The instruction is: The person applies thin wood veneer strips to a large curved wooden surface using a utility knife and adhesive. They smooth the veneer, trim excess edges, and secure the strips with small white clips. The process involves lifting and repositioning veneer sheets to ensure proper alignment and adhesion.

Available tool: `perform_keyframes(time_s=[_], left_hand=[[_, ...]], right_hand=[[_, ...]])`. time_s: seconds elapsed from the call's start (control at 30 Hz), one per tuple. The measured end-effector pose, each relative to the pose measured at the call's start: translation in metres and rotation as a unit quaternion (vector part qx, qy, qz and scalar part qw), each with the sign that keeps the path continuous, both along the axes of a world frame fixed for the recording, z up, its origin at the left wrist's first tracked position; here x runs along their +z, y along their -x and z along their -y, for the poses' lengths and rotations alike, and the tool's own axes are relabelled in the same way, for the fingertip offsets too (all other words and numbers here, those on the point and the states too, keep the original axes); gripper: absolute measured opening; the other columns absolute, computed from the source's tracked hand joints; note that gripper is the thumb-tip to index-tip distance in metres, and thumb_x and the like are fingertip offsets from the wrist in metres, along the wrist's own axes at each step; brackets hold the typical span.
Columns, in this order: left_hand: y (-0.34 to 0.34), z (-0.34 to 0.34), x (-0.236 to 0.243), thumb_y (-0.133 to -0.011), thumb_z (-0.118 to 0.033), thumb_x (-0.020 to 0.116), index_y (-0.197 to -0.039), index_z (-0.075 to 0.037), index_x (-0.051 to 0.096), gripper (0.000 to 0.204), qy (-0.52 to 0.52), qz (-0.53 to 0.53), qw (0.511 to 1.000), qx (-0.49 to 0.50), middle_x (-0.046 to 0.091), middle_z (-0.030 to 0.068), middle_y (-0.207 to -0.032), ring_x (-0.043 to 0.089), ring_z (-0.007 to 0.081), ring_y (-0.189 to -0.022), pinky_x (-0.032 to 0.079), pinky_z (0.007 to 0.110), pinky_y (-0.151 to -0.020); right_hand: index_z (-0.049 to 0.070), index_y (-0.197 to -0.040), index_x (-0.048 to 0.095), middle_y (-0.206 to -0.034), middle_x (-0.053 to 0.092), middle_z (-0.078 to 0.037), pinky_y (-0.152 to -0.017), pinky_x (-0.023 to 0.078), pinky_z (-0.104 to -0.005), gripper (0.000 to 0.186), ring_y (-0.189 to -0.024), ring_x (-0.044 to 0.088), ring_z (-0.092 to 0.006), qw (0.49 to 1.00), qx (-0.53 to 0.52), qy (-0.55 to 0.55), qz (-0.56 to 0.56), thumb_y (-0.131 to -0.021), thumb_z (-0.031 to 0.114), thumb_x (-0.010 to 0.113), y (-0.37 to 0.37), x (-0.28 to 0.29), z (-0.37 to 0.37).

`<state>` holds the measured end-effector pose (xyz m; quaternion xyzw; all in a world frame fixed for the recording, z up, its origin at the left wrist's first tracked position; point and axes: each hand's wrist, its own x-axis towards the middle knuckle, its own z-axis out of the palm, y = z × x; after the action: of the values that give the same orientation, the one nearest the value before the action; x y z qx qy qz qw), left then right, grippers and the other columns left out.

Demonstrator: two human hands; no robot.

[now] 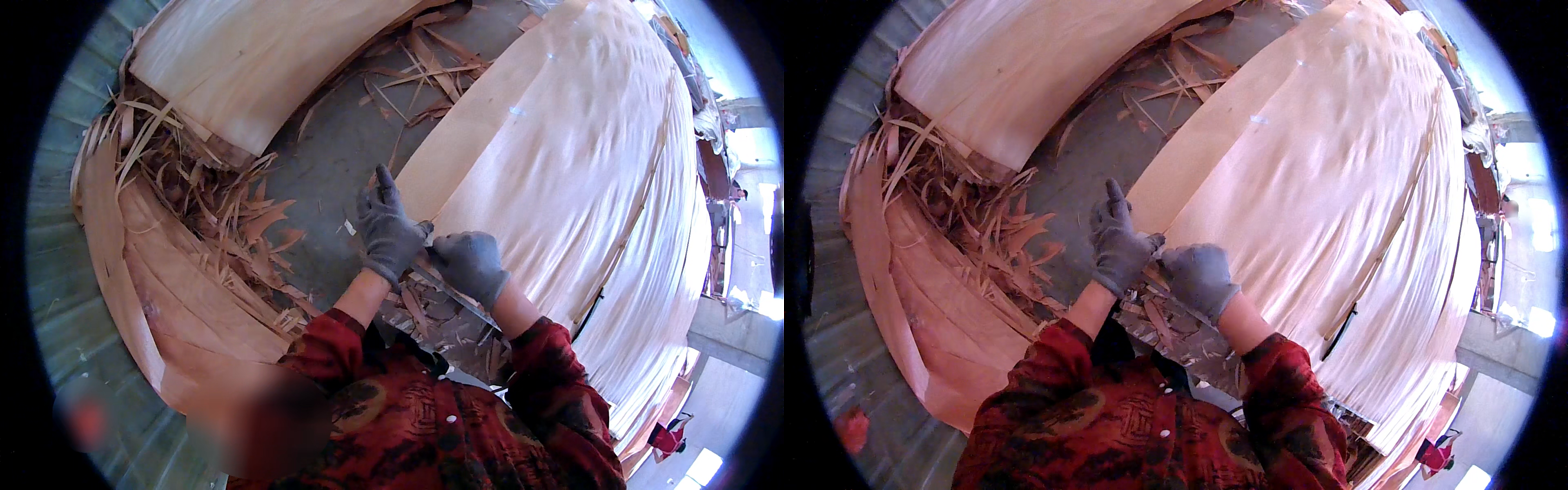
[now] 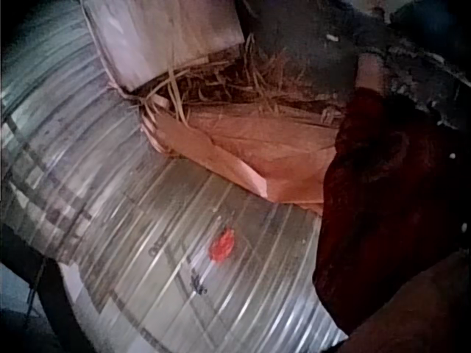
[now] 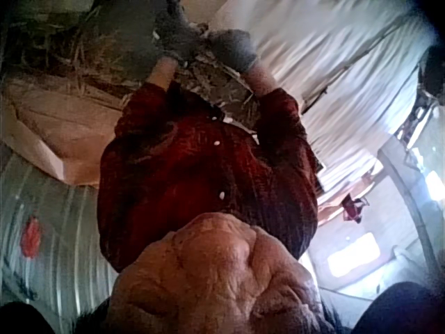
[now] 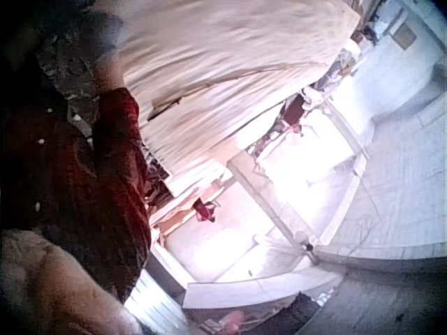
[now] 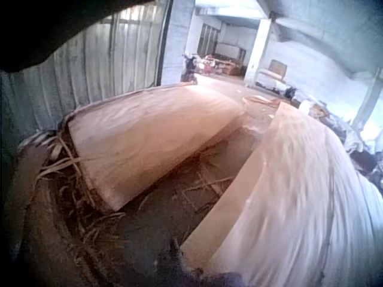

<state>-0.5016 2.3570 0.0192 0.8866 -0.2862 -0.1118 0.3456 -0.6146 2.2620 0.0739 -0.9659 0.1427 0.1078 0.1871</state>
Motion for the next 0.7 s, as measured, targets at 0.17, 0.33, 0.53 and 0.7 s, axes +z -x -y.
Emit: perform_keyframes(time_s=[0.17, 0.33, 0.53, 0.7], left_hand=[[0.001, -0.004, -0.005, -0.059, -0.027, 0.080, -0.141, 0.002, 0.005, 0.115, 0.007, -0.014, 1.000, -0.015, 0.051, 0.0159, -0.112, 0.036, 0.0355, -0.114, 0.027, 0.044, -0.099], [0.001, -0.009, -0.002, -0.059, -0.028, 0.080, -0.142, 0.000, 0.006, 0.114, 0.017, 0.006, 1.000, -0.025, 0.050, 0.0145, -0.116, 0.029, 0.0381, -0.123, 0.022, 0.044, -0.105], [0.007, -0.014, 0.007, -0.062, -0.025, 0.077, -0.141, -0.006, 0.019, 0.100, 0.032, 0.073, 0.997, -0.023, 0.050, 0.0160, -0.118, 0.029, 0.0420, -0.124, 0.028, 0.050, -0.101], [0.011, -0.012, -0.004, -0.072, -0.017, 0.065, -0.141, -0.014, 0.026, 0.079, 0.126, 0.224, 0.958, -0.131, 0.054, 0.0095, -0.116, 0.034, 0.0345, -0.128, 0.026, 0.053, -0.103]], right_hand=[[0.007, -0.084, 0.064, -0.076, 0.062, -0.015, -0.061, 0.049, -0.0386, 0.014, -0.064, 0.061, -0.0309, 0.989, -0.049, -0.115, 0.079, -0.079, 0.019, 0.059, 0.000, -0.006, 0.023], [0.005, -0.079, 0.066, -0.061, 0.060, -0.010, -0.056, 0.047, -0.0331, 0.027, -0.054, 0.061, -0.0210, 0.990, -0.066, -0.117, -0.032, -0.083, 0.031, 0.059, -0.036, -0.001, 0.053], [0.009, -0.069, 0.067, -0.057, 0.060, -0.007, -0.058, 0.047, -0.0342, 0.047, -0.057, 0.061, -0.0216, 0.982, -0.096, 0.023, -0.159, -0.076, 0.054, 0.058, -0.061, 0.003, 0.051], [0.009, -0.066, 0.067, -0.057, 0.061, -0.005, -0.059, 0.048, -0.0333, 0.053, -0.061, 0.063, -0.0210, 0.975, -0.096, 0.078, -0.183, -0.073, 0.060, 0.057, -0.056, 0.006, 0.055]])
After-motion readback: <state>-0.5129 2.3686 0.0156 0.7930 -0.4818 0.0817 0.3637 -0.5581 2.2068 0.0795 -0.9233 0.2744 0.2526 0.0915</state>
